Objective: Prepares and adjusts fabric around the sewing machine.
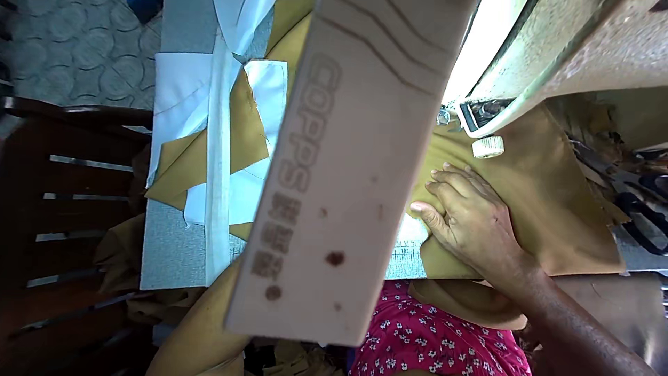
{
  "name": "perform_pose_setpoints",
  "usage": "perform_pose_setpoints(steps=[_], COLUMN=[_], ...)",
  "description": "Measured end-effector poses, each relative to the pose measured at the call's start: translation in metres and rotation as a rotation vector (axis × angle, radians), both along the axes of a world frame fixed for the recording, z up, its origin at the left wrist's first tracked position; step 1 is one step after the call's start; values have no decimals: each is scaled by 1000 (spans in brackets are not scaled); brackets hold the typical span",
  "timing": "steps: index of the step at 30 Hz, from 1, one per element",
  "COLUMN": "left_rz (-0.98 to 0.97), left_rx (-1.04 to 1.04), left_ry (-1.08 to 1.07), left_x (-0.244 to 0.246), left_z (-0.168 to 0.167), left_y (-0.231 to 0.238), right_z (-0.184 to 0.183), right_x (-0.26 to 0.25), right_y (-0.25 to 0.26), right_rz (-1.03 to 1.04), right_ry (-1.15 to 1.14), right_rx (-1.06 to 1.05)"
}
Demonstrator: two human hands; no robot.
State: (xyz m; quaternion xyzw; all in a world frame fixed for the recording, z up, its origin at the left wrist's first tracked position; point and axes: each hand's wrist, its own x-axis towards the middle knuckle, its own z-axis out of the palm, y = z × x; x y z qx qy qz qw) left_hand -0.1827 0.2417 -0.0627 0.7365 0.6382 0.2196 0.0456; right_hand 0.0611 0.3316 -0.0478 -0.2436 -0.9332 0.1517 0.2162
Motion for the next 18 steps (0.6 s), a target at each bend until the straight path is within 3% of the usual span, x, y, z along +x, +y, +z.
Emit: perform_pose_setpoints(steps=[6, 8, 9, 14, 18], left_rz=[89, 88, 93, 176, 233], left_rx=[-46, 37, 184, 71, 120], left_ry=[100, 160, 159, 153, 198], left_x=[11, 2, -4, 26, 18], left_z=[-4, -33, -60, -28, -68], left_y=[2, -5, -7, 3, -2], right_z=[14, 26, 33, 33, 31], right_x=[2, 2, 0, -17, -26], right_y=[36, 48, 53, 81, 96], right_rz=[92, 106, 103, 96, 138], right_ry=[-79, -125, -167, -156, -162], right_rx=[-38, -68, -76, -69, -62])
